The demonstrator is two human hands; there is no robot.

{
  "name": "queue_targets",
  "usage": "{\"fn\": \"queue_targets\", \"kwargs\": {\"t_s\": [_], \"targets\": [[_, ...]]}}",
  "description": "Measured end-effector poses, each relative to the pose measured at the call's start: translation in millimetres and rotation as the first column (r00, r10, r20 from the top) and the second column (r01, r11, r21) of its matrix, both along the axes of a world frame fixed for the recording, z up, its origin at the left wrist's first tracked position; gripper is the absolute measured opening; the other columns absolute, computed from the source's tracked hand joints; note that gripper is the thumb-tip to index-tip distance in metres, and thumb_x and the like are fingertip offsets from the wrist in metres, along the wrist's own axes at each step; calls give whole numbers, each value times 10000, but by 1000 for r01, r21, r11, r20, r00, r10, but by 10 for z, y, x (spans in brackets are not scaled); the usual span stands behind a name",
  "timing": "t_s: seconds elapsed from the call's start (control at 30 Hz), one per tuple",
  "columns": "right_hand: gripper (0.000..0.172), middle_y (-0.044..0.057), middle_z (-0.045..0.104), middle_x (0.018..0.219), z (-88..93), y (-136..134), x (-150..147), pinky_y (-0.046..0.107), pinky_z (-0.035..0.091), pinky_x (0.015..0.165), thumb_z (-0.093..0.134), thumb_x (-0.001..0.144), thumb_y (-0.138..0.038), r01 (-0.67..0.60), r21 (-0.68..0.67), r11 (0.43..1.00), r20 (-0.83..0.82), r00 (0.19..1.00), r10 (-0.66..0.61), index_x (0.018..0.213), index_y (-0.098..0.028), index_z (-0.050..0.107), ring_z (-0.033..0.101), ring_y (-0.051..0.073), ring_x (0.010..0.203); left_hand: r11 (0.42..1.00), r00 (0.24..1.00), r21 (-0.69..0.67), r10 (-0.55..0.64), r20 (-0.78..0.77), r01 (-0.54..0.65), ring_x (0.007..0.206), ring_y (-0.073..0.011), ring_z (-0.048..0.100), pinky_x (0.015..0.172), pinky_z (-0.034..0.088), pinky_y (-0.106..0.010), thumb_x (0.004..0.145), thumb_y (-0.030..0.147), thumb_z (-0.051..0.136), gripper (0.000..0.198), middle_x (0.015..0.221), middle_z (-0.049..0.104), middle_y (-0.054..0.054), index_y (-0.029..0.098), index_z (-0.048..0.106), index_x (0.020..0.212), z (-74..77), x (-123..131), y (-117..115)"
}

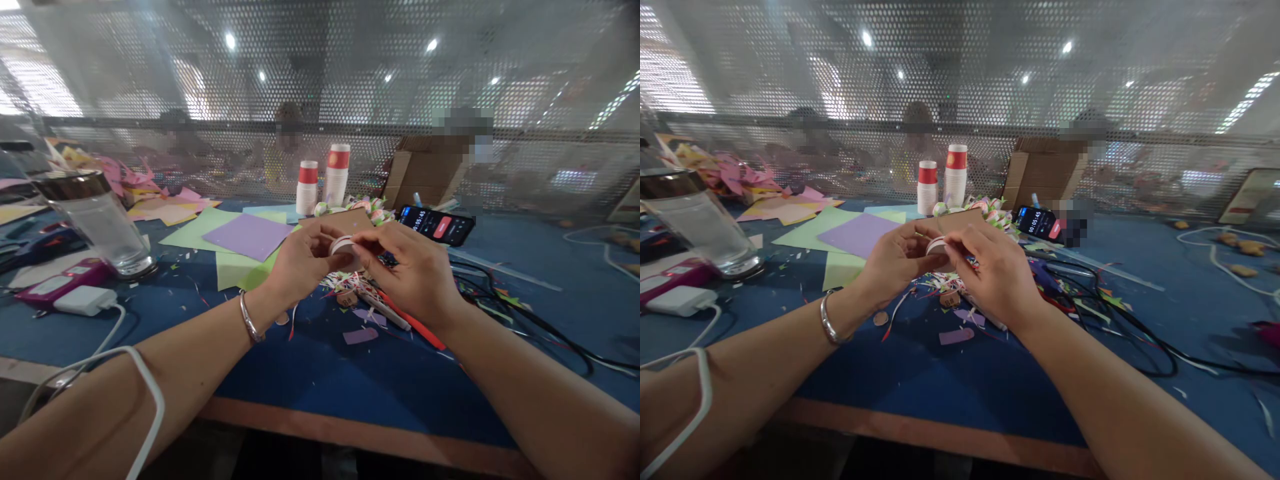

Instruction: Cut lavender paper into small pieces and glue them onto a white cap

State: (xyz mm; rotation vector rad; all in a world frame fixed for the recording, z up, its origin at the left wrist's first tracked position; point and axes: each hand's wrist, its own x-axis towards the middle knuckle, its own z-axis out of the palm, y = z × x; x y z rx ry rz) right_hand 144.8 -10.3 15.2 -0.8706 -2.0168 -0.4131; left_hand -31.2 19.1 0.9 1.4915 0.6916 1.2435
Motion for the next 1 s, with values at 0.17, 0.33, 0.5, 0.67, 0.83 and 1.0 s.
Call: {"fn": "queue_targets", "kwargs": {"t_s": [0.17, 0.33, 0.5, 0.67, 0.83, 1.0], "targets": [[60, 30, 692, 808, -9, -8, -8, 328, 492, 686, 606, 937, -213, 24, -14, 1000, -39, 999, -25, 882, -227, 627, 648, 191, 760, 998, 998, 6, -64, 5, 64, 691, -118, 661, 676, 541, -272, 678, 211, 858, 349, 737, 679, -3, 148, 623, 929, -6, -9, 1], [49, 41, 672, 803, -7, 2, 2, 339, 489, 692, 626, 921, -209, 32, 15, 999, -48, 998, -31, 876, -223, 612, 629, 195, 770, 999, 999, -23, -44, 16, 44, 665, -104, 636, 640, 511, -251, 688, 192, 849, 333, 739, 658, 9, 159, 610, 918, 7, -8, -1], [20, 41, 666, 829, 3, 4, 38, 340, 505, 708, 627, 927, -217, 15, 1, 1000, -142, 990, -15, 908, -221, 623, 629, 172, 739, 979, 990, -197, -18, 142, 46, 681, -102, 629, 604, 471, -228, 686, 141, 822, 321, 792, 672, -2, 164, 588, 905, 52, -32, 20], [24, 20, 671, 816, 10, 9, 60, 325, 512, 680, 622, 924, -213, -8, -71, 997, -192, 981, -6, 913, -229, 638, 632, 160, 714, 952, 976, -274, -83, 201, 137, 655, -102, 615, 545, 429, -229, 704, 126, 794, 285, 808, 663, 2, 176, 553, 846, 87, -69, 53], [72, 32, 698, 845, 5, 16, 70, 335, 519, 700, 627, 919, -214, -47, -149, 988, -180, 984, 20, 977, -220, 668, 647, 168, 740, 953, 969, -246, -123, 214, 175, 696, -110, 629, 632, 488, -253, 717, 116, 780, 284, 801, 657, 7, 176, 536, 850, 81, -79, 63], [137, 50, 718, 936, 12, 5, 69, 348, 534, 724, 607, 932, -217, -85, -177, 980, -168, 984, 55, 1046, -228, 681, 663, 176, 789, 955, 963, -209, -168, 208, 212, 719, -130, 648, 626, 496, -257, 718, 126, 797, 416, 820, 660, 22, 224, 522, 1016, 76, -96, 77]]}}
